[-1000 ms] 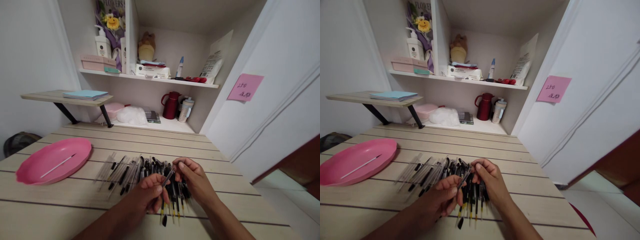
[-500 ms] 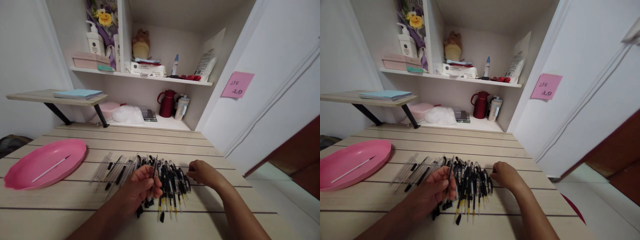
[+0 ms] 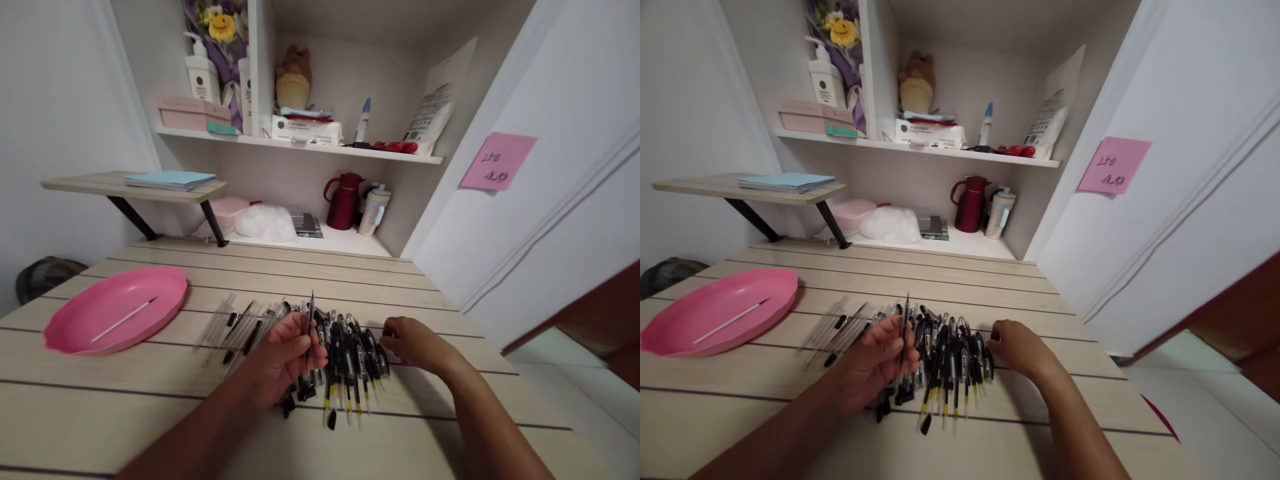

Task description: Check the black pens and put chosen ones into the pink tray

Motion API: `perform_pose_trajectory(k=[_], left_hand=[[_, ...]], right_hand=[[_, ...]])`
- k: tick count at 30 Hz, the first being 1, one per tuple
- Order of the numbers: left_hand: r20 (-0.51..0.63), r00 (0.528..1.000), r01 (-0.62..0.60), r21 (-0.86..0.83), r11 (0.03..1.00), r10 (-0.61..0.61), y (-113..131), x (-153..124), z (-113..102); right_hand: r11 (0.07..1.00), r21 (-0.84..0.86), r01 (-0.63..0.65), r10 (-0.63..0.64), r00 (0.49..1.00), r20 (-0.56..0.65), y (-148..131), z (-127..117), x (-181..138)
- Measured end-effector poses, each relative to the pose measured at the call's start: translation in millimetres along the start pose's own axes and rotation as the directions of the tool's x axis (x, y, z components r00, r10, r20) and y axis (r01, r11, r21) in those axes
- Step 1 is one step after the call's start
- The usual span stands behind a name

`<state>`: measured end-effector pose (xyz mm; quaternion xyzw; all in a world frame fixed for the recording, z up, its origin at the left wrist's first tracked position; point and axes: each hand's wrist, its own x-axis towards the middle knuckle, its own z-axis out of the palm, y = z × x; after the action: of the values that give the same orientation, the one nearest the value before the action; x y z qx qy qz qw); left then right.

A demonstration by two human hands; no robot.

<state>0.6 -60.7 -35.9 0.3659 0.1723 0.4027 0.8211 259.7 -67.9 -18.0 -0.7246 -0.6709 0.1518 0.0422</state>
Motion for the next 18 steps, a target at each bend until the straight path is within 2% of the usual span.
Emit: perform_pose_trajectory(k=[3,5,7,9,10,11,13,15,18], left_hand=[[-0.01,1.0,-0.016,0.002,1.0,0.017,3.4,1.2,-1.2],[-0.02,0.999,-0.035,0.001,0.999,0.035,5.7,1.7,-3.1],[-0.031,0.998,-0.052,0.002,0.999,0.052,7.7,2.0,-5.6],[-0.045,0.997,-0.06,-0.001,0.998,0.06,9.3,2.2,-8.0],[-0.05,0.997,-0.059,-0.006,0.998,0.059,10.0,2.1,-8.9],[-0.055,0.997,-0.058,-0.015,0.998,0.057,10.6,2.0,-9.5],[-0.055,0.997,-0.055,-0.03,0.998,0.053,11.7,1.6,-9.8],[-0.046,0.997,-0.056,-0.034,0.998,0.054,12.5,1.0,-9.1],[-0.036,0.998,-0.059,-0.036,0.998,0.058,12.9,0.4,-7.9]], right_hand=[[0.995,0.085,0.047,-0.034,0.989,-0.147,-6.8,1.6,0.4],[0.96,0.22,0.175,-0.133,0.972,-0.195,-19.3,5.7,-5.8],[0.885,0.34,0.319,-0.297,0.948,-0.117,-36.5,12.1,-18.3],[0.827,0.359,0.433,-0.479,0.877,0.044,-54.3,19.7,-34.2],[0.802,0.333,0.496,-0.554,0.825,0.108,-62.0,23.5,-42.1],[0.791,0.28,0.545,-0.593,0.794,0.131,-68.2,27.0,-49.1],[0.806,0.166,0.569,-0.59,0.794,0.145,-76.0,32.9,-59.2],[0.835,0.08,0.545,-0.55,0.824,0.137,-78.8,36.5,-63.8],[0.861,0.04,0.507,-0.508,0.854,0.118,-79.0,38.3,-64.8]])
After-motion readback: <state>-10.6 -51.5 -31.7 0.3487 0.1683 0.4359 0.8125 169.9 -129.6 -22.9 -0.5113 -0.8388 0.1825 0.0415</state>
